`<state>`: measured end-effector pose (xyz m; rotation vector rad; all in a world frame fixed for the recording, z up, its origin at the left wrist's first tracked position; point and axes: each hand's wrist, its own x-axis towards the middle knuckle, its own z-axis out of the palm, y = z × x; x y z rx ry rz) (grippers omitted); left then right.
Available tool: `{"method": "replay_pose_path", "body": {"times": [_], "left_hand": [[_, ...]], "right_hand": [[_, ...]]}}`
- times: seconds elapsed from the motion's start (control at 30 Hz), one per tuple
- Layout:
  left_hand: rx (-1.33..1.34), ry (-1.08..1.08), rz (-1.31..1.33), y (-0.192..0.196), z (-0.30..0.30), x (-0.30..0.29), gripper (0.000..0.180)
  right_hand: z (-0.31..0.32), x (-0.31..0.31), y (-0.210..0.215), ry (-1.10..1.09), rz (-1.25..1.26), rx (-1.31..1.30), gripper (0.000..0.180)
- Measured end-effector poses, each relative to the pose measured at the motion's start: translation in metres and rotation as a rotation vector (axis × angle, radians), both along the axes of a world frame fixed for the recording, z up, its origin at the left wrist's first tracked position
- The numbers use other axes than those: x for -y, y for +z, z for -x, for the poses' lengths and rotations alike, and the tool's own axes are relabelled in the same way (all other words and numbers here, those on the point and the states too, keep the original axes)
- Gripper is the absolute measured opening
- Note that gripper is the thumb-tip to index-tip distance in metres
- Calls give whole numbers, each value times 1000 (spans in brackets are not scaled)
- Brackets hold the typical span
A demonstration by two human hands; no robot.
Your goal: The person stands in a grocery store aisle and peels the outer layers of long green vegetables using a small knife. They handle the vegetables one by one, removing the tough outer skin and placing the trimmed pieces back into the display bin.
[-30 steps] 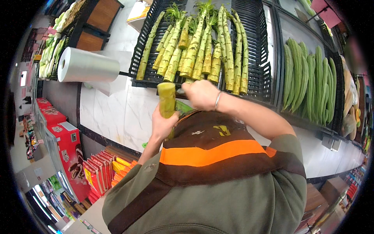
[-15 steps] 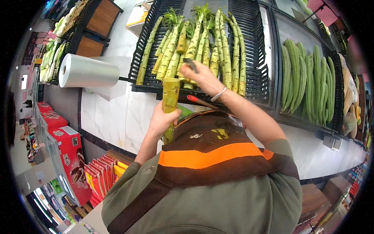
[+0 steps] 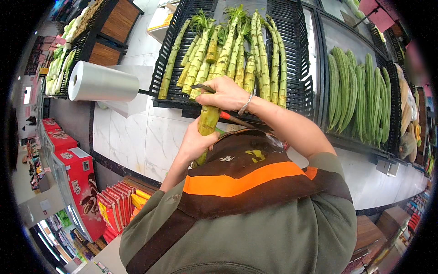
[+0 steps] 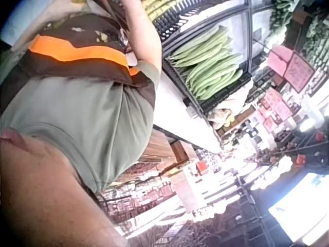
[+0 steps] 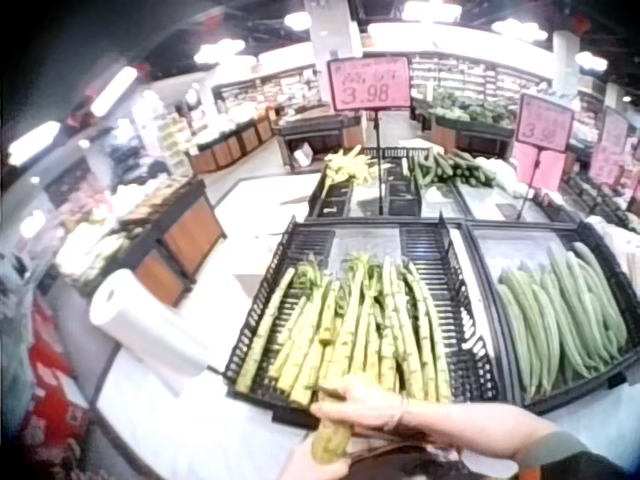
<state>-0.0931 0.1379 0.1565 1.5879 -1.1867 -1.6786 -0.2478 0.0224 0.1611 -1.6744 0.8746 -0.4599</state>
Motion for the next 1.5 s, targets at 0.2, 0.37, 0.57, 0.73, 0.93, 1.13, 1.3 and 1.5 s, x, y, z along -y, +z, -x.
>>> {"method": "replay_pose_path", "body": {"times": [0.2,0.37,0.57,0.73,0.93,1.13,1.3,1.5], "left_hand": [[77,-52,276,-1,1,-5,35],[53,-80,388,0,-4,-9,37],[158,-36,418,-1,-15,-9,33],[227,127,506,-7,-29,-21,29],[326,190,582,-10,-41,-31,29],[293,288,597,-10,-41,-32,24],[211,416,481,-5,-49,-39,27],[69,463,528,8,-73,-26,20]], "right_hand": [[5,6,-10,-47,-734,311,30],[7,-9,14,-33,-777,288,32],[-2,-14,16,-141,-646,321,32],[1,14,28,-445,-391,372,32],[-26,39,57,-396,-148,391,46],[-148,139,54,-291,135,377,89],[-181,185,2,-284,-375,420,79],[-92,164,-51,-570,-826,524,60]]}}
